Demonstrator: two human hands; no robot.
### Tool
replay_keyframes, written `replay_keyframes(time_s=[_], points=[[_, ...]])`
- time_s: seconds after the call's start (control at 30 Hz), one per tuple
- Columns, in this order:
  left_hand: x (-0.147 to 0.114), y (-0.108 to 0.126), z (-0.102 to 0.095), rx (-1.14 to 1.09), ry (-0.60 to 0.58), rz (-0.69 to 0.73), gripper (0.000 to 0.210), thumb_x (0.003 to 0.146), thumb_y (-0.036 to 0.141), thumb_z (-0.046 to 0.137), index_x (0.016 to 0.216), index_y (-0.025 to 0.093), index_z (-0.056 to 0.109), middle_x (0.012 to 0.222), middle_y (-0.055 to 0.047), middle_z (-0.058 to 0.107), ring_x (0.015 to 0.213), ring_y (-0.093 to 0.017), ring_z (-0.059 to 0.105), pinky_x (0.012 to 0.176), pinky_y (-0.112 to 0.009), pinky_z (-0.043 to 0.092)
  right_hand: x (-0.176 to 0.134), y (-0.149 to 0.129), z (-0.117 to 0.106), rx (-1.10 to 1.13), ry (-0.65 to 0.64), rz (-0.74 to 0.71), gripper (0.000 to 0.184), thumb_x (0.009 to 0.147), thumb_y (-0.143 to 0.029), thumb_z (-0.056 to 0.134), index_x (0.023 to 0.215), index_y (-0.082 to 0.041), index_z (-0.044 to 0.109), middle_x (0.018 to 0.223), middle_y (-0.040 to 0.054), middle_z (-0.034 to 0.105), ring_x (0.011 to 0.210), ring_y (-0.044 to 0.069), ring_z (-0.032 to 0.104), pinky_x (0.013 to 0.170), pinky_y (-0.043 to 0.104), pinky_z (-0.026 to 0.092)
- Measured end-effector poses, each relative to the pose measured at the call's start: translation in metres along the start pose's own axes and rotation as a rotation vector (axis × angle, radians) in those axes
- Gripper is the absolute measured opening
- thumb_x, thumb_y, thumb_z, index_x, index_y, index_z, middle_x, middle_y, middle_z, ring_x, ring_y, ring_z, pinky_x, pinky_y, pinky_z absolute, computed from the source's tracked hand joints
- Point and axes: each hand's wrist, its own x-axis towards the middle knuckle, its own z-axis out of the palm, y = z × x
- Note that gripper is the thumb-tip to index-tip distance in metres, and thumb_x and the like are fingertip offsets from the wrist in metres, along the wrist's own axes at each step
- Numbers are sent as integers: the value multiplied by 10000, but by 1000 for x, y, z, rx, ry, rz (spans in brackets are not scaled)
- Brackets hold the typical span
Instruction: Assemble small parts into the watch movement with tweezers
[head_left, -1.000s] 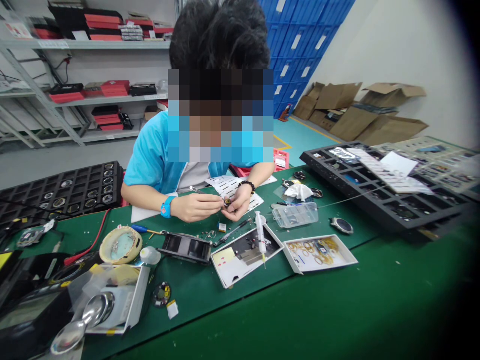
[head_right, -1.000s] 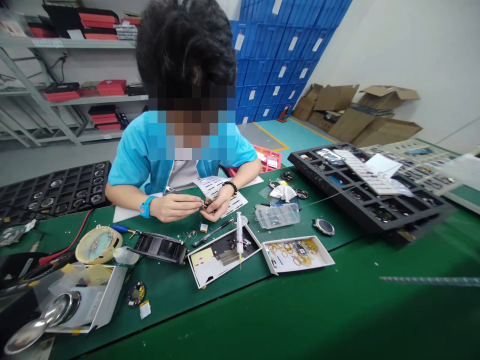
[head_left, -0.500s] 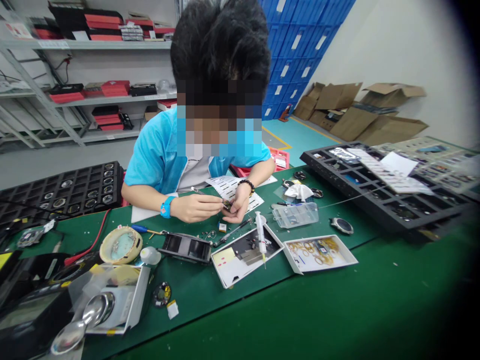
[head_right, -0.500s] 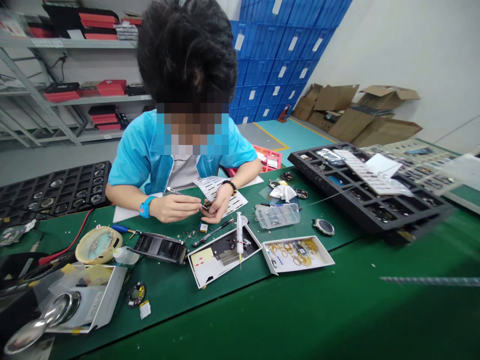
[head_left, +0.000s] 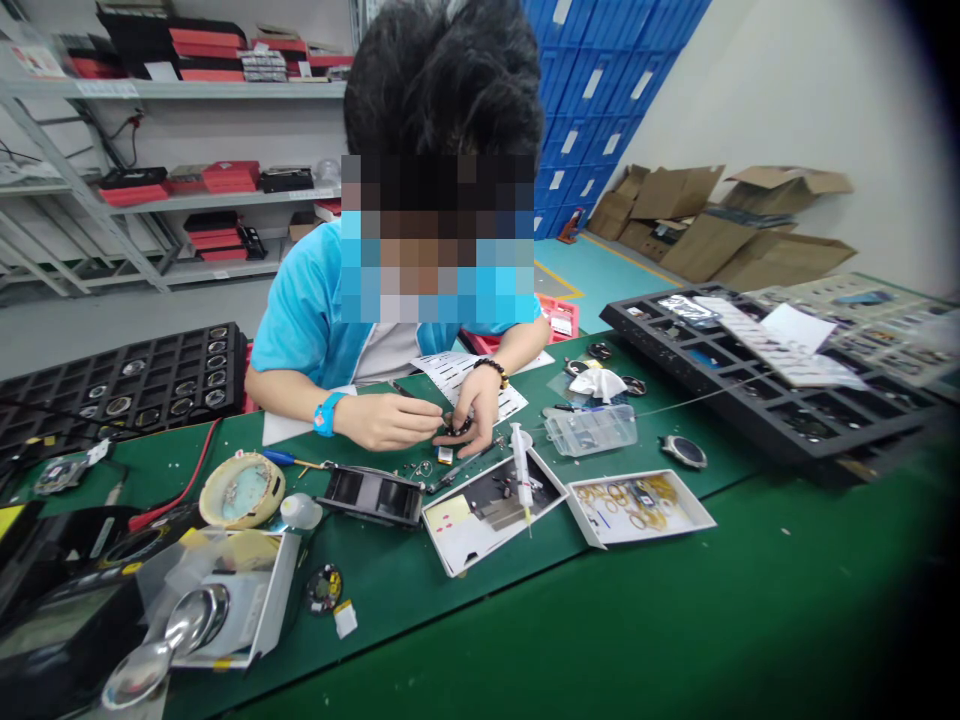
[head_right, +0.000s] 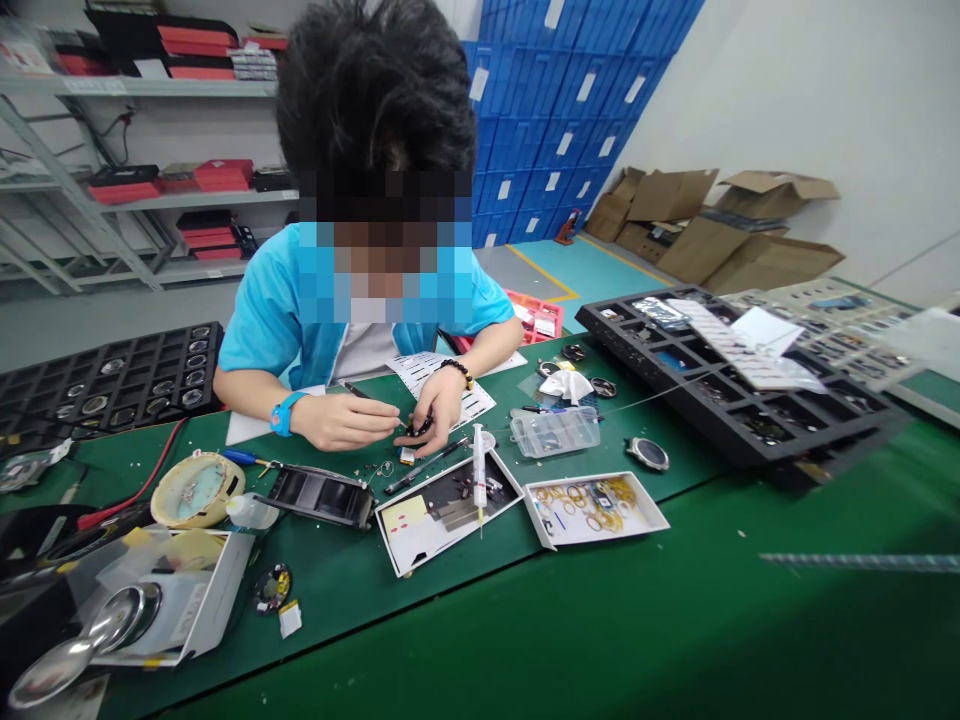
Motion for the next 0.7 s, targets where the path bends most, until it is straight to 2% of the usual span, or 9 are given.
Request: replay_keyframes(time_s=[0.13, 0.33, 0.43, 0.53, 0.6, 0.7], points=[[5, 0, -1, -177, -92, -95, 561, 1116, 159, 149, 1421, -117, 530, 1534, -232, 489, 1588, -199, 275, 1388, -431, 130, 1, -4, -4, 20, -6, -9, 497, 1016, -130, 421, 1470, 73, 410, 1309, 151, 613, 1382, -46, 520, 1196, 87, 347], [7, 2, -5, -390, -136, -209, 580, 1097, 188, 146, 1449, -87, 516, 1569, -205, 466, 1570, -148, 339, 1391, -385, 126, -1, 4, 3, 16, 49, -77, 450, 986, -92, 447, 1396, 84, 505, 1286, 153, 622, 1399, -47, 507, 1205, 82, 327], [6, 3, -5, -412, -190, -250, 579, 1088, 183, 159, 1486, -85, 483, 1577, -183, 464, 1566, -124, 339, 1388, -329, 89, 0, -1, 1, -21, 49, -83, 461, 987, -88, 442, 1409, 88, 505, 1298, 147, 617, 1400, -46, 504, 1218, 84, 318], [6, 2, -4, -415, -233, -282, 562, 1076, 147, 187, 1504, -73, 477, 1571, -166, 476, 1555, -100, 355, 1385, -315, 92, 2, -14, -5, -89, 34, -63, 467, 994, -95, 440, 1429, 55, 521, 1352, 125, 598, 1442, -18, 475, 1278, 150, 293], [6, 1, -2, -394, -254, -285, 559, 1064, 114, 198, 1515, -40, 489, 1572, -138, 485, 1535, -68, 380, 1378, -279, 103, 3, -23, -9, -127, 31, -41, 478, 994, -109, 458, 1446, 28, 530, 1378, 106, 590, 1467, 3, 458, 1311, 198, 272], [7, -4, 5, -294, -222, -295, 509, 1044, 118, 295, 1455, 46, 586, 1515, -60, 567, 1446, -12, 480, 1331, -163, 181, 1, -31, -10, -228, 70, -43, 506, 978, -105, 484, 1465, 22, 542, 1393, 98, 585, 1472, 9, 451, 1293, 161, 293]])
